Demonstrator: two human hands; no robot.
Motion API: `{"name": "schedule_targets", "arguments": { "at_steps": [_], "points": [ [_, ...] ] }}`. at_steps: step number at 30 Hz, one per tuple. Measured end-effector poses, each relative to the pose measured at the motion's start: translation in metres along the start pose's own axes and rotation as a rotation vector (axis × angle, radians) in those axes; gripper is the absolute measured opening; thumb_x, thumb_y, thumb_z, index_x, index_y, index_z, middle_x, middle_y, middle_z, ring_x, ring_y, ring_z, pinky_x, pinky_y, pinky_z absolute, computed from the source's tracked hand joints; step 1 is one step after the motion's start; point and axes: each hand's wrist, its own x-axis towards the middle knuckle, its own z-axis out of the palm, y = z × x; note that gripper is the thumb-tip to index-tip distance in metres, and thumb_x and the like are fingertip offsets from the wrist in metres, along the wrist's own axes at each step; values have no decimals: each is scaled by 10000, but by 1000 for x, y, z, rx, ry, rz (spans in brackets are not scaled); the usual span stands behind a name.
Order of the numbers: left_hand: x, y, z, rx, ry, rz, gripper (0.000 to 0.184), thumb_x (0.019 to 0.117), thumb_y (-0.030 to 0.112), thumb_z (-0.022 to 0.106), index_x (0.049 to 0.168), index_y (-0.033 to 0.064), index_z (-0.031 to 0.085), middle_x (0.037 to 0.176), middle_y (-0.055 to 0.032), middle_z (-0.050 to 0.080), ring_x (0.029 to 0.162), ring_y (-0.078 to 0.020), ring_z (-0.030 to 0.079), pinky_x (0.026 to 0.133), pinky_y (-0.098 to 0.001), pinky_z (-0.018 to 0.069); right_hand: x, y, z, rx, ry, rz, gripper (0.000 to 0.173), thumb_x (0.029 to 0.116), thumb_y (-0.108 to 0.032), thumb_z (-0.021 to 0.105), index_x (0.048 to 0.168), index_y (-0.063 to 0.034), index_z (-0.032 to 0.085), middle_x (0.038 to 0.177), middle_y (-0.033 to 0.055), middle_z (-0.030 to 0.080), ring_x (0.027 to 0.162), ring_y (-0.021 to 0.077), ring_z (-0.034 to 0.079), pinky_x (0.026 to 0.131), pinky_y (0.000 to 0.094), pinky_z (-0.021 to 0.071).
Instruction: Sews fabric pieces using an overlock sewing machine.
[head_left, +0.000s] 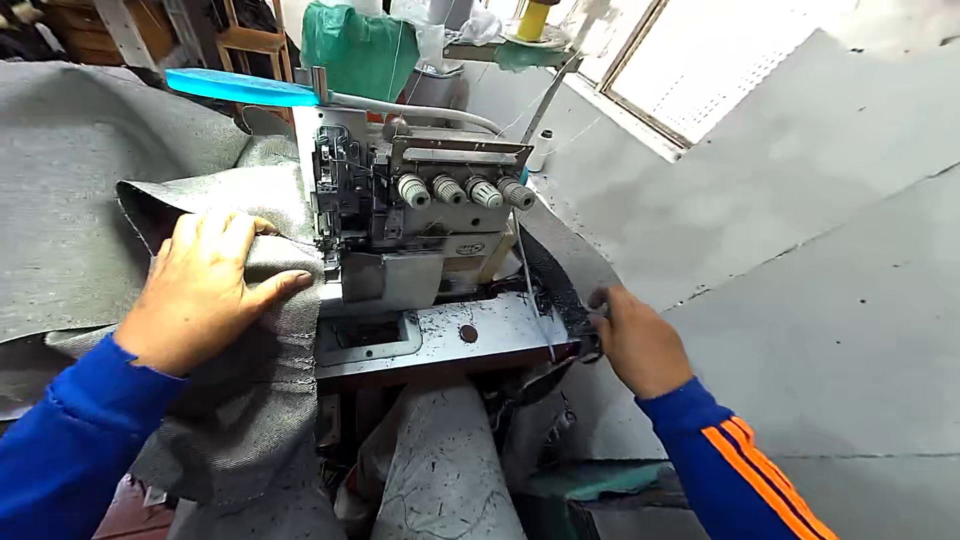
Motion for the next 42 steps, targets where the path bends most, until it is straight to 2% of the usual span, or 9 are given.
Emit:
{"name": "schedule_targets", "arguments": {
  "at_steps": [6, 11, 16, 19, 24, 34, 37, 39, 42],
  "points": [
    [4, -2, -14, -69, -108, 6, 627, 860, 611, 690, 1050, 15, 639, 868, -143, 625, 844, -344, 644, 738, -579, 498, 22, 19, -24, 153, -110, -61, 146, 817, 47, 795, 920, 51, 692, 825, 221, 642, 717, 398, 618, 671, 641, 496],
    [21, 4, -28, -586, 54, 146, 68, 868, 198, 751, 897, 142, 726, 730, 152, 694, 650, 129, 612, 626, -93, 528, 49, 22, -60, 212, -199, -80, 162, 842, 75, 758, 975, 40, 673, 1004, 276, 639, 872, 469, 640, 745, 683, 498],
    [20, -5, 1, -193, 31, 240, 408, 999, 409, 561, 954, 48, 745, 762, -97, 681, 723, -252, 677, 664, -536, 525, 58, 22, -54, 175, -367, -57, 121, 949, -14, 690, 1067, 7, 693, 897, 173, 701, 817, 342, 682, 767, 599, 538],
    [13, -8, 0, -113, 27, 262, 538, 1015, 492, 458, 1003, 19, 713, 833, -113, 669, 789, -274, 679, 701, -521, 534, 46, 34, -56, 193, -269, -94, 197, 1011, -58, 597, 1134, -43, 750, 996, 149, 746, 871, 321, 718, 808, 595, 564],
    [13, -10, 6, -89, 73, 258, 633, 989, 573, 418, 964, 14, 715, 801, -123, 664, 761, -290, 680, 662, -524, 521, 29, 37, -17, -3, -101, -198, 182, 850, 9, 776, 989, 89, 690, 990, 291, 667, 940, 503, 658, 815, 660, 534],
    [14, -7, 4, -58, 79, 273, 594, 1003, 534, 427, 907, 23, 715, 793, -127, 682, 786, -300, 708, 699, -523, 567, 64, 15, -42, -140, -137, -266, 169, 859, -8, 725, 1001, 75, 690, 976, 263, 690, 937, 458, 690, 809, 621, 548],
    [18, -13, 1, -266, 70, 286, 328, 966, 341, 599, 878, 55, 734, 799, -41, 684, 763, -143, 673, 719, -368, 565, 83, 1, -66, -51, 196, -251, 150, 876, 65, 698, 1020, 73, 657, 890, 271, 674, 762, 473, 695, 636, 662, 545],
    [22, -11, -15, -489, 108, 299, 143, 906, 180, 667, 887, 88, 775, 894, 41, 724, 841, 2, 675, 784, -197, 572, 93, -3, -78, 47, 351, -321, 214, 849, 108, 692, 1060, 93, 662, 946, 306, 655, 782, 504, 670, 654, 692, 524],
    [11, 6, -59, -691, 158, 249, 122, 867, 24, 711, 942, 69, 797, 904, 35, 755, 856, -3, 698, 798, -191, 595, 77, -26, -91, 247, 400, -426, 251, 867, -16, 593, 1040, 163, 626, 1040, 358, 616, 866, 482, 637, 746, 623, 526]
  ]
}}
